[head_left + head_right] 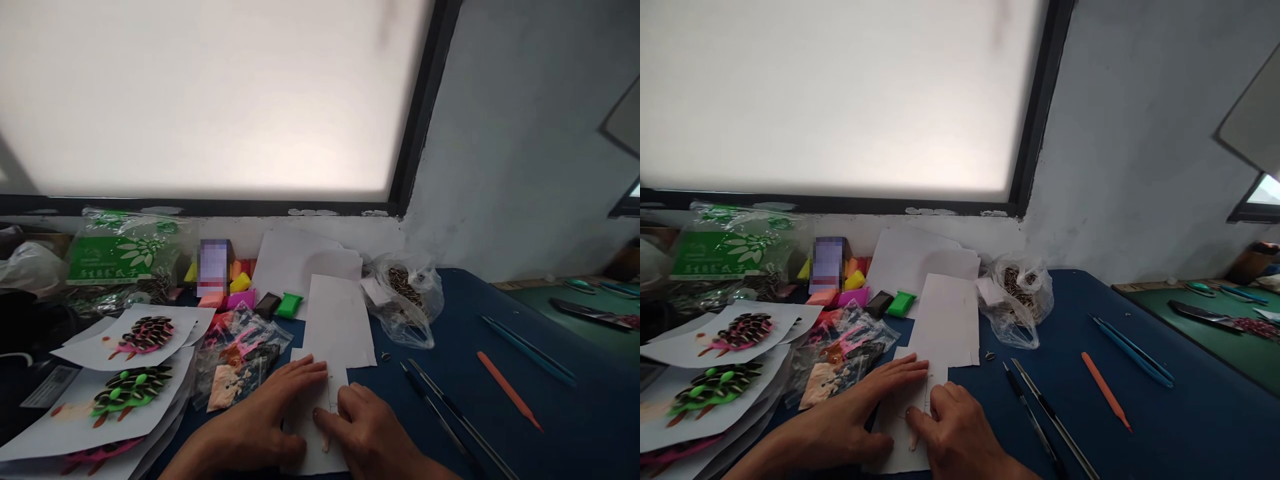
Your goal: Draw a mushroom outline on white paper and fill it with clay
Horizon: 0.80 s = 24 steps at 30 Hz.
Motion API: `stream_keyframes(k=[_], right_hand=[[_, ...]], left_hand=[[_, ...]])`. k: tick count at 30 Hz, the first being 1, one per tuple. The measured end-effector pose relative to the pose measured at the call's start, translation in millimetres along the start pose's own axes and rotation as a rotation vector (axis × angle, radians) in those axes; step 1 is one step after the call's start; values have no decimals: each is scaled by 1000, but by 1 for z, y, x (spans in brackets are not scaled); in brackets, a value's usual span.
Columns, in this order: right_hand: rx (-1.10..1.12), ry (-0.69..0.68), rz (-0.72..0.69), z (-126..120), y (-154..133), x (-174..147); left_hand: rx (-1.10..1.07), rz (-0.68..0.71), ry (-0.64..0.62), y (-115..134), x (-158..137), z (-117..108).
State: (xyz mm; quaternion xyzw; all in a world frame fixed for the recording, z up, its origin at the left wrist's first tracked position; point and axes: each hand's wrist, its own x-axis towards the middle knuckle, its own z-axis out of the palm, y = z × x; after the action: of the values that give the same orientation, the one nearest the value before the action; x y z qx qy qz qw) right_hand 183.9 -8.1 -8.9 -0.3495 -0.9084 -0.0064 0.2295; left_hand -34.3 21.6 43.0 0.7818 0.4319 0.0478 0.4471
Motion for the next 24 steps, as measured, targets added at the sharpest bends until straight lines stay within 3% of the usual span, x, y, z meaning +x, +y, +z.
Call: stream_keyframes(k=[5,9,24], right_hand=[[91,-46,28,-6,4,-1],[39,-84,28,-3,1,-1],[-12,-7,-5,-2,3,0]], left_hand=[[4,-8,1,0,-1,1],[7,-1,0,-2,-1,2],[41,-15,-9,1,0,0]])
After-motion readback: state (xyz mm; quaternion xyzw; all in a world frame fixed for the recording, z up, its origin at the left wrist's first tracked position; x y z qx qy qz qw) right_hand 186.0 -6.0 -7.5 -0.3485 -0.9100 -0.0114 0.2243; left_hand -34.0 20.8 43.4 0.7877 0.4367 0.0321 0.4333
